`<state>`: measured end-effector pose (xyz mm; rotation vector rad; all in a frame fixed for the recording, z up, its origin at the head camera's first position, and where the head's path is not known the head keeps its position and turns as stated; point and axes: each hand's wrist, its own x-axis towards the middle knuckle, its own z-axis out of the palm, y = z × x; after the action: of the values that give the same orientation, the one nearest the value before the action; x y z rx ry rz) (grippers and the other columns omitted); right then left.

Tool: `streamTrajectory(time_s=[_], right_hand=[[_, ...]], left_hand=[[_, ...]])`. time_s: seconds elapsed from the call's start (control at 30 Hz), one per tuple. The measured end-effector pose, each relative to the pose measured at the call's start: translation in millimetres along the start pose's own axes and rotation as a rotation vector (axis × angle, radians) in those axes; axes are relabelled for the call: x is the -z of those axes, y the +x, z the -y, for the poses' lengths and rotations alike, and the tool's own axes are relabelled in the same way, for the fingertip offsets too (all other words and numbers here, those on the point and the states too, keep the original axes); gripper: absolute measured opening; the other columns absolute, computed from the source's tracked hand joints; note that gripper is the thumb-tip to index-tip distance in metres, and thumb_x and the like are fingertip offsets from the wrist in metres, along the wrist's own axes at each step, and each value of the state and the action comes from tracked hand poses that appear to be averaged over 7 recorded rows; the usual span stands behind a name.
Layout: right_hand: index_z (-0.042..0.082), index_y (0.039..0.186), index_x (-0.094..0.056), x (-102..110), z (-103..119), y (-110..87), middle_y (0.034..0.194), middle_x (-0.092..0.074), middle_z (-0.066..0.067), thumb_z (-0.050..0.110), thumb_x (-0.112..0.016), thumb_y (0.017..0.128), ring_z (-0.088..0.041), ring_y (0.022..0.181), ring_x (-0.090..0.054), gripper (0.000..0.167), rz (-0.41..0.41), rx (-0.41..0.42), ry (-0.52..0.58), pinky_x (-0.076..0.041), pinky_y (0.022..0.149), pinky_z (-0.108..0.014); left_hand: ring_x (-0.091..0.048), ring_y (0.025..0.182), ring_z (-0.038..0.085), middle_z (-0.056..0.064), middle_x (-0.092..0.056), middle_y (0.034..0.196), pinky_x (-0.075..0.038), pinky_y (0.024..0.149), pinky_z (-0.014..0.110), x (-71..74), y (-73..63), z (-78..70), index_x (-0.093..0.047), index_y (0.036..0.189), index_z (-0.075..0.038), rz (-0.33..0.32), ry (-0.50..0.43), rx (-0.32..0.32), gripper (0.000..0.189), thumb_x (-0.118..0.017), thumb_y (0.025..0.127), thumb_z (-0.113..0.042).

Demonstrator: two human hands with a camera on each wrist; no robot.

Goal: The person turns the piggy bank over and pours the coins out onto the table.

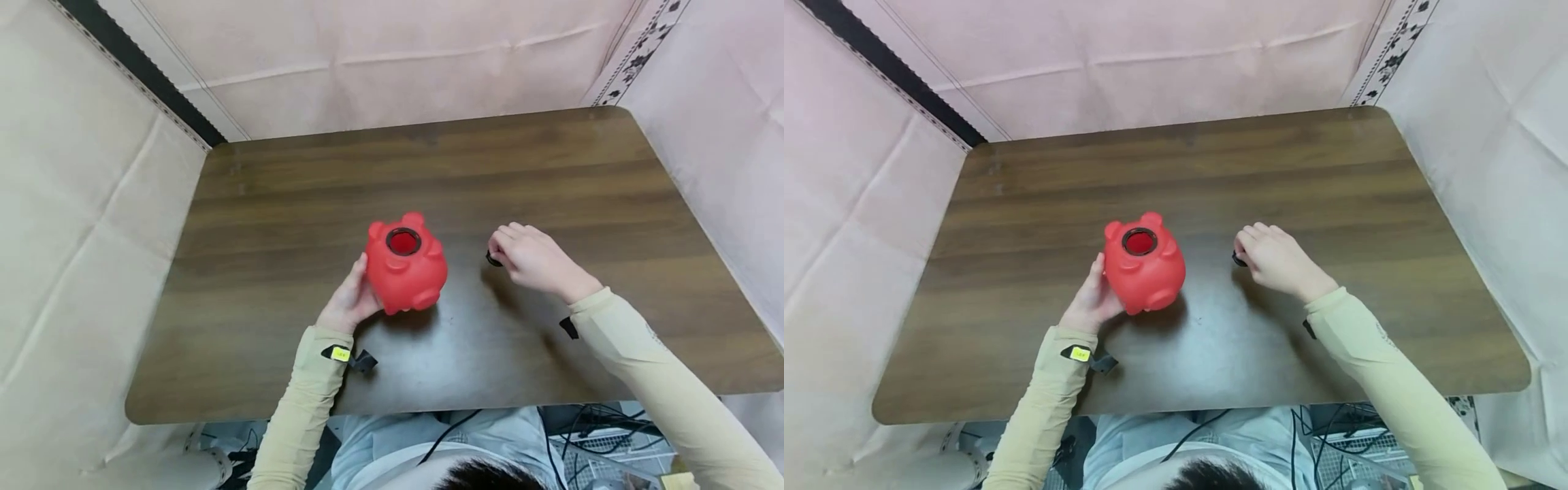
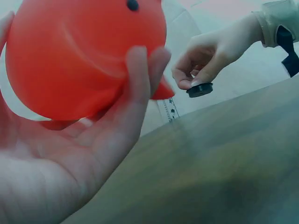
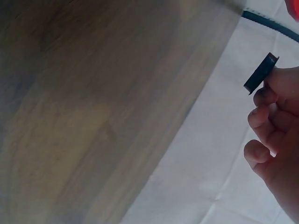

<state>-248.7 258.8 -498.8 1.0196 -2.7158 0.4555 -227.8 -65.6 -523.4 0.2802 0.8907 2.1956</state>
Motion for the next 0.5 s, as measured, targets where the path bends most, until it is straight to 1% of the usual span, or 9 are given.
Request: streamTrajectory(time_s=[0.03, 0.13, 0.2, 0.27, 0.33, 0.43, 0.5], right_hand=[[0.008, 0.082, -0.055, 0, -3, 1.3, 0.076, -0.053, -0.001, 0.001, -0.062, 0.087, -0.020, 0.074, -0.049, 0.011, 0.019, -0.013, -0.001, -0.041, 0.068, -0.035], [0.008, 0.083, -0.055, -3, -12, 2.1, 0.077, -0.054, -0.002, 0.003, -0.059, 0.089, -0.021, 0.076, -0.050, 0.009, 0.080, -0.058, -0.004, -0.041, 0.070, -0.035], [0.008, 0.083, -0.055, -7, -18, 1.2, 0.078, -0.054, -0.002, 0.004, -0.059, 0.089, -0.022, 0.077, -0.051, 0.009, 0.101, -0.081, -0.021, -0.042, 0.070, -0.036], [0.008, 0.082, -0.054, -11, -23, -0.1, 0.077, -0.054, -0.003, 0.004, -0.059, 0.089, -0.023, 0.076, -0.051, 0.010, 0.117, -0.098, -0.055, -0.041, 0.069, -0.036], [0.007, 0.080, -0.053, -15, -26, -1.5, 0.076, -0.054, -0.004, 0.004, -0.059, 0.089, -0.025, 0.076, -0.051, 0.012, 0.117, -0.101, -0.108, -0.041, 0.067, -0.036], [0.006, 0.078, -0.051, -20, -29, -4.6, 0.075, -0.053, -0.007, 0.004, -0.058, 0.089, -0.029, 0.075, -0.051, 0.013, 0.110, -0.111, -0.186, -0.041, 0.065, -0.036], [0.005, 0.078, -0.051, -21, -32, -7.1, 0.075, -0.054, -0.008, 0.004, -0.058, 0.088, -0.030, 0.076, -0.052, 0.013, 0.095, -0.119, -0.214, -0.041, 0.065, -0.038]], left_hand=[[-0.064, 0.098, 0.015, -0.006, -0.068, 0.113, -0.054, 0.079, 0.038, 1.0, 1.7, 1.6, -0.063, 0.120, -0.027, -0.006, 0.000, -0.003, 0.049, -0.069, 0.081, -0.056], [-0.063, 0.102, 0.015, -0.005, -0.066, 0.115, -0.053, 0.081, 0.041, 3.8, 4.9, 4.9, -0.059, 0.122, -0.028, -0.011, 0.005, -0.011, 0.052, -0.076, 0.078, -0.051], [-0.061, 0.105, 0.014, -0.005, -0.064, 0.117, -0.053, 0.082, 0.042, 4.9, 6.9, 5.4, -0.055, 0.124, -0.030, -0.018, 0.010, -0.022, 0.055, -0.079, 0.077, -0.046], [-0.058, 0.110, 0.014, -0.005, -0.061, 0.121, -0.053, 0.085, 0.043, 5.8, 7.7, 3.9, -0.051, 0.127, -0.032, -0.050, 0.016, -0.030, 0.061, -0.082, 0.074, -0.040], [-0.055, 0.113, 0.015, -0.004, -0.058, 0.123, -0.053, 0.087, 0.044, 7.6, 7.3, 1.1, -0.048, 0.129, -0.032, -0.089, 0.019, -0.035, 0.066, -0.084, 0.074, -0.033], [-0.052, 0.118, 0.017, -0.004, -0.055, 0.127, -0.052, 0.092, 0.043, 10.5, 4.6, -4.8, -0.046, 0.132, -0.030, -0.145, 0.038, -0.029, 0.064, -0.080, 0.078, -0.020], [-0.052, 0.117, 0.017, -0.003, -0.055, 0.127, -0.053, 0.092, 0.042, 11.9, 4.1, -8.0, -0.046, 0.132, -0.029, -0.163, 0.049, -0.037, 0.062, -0.076, 0.080, -0.013]])
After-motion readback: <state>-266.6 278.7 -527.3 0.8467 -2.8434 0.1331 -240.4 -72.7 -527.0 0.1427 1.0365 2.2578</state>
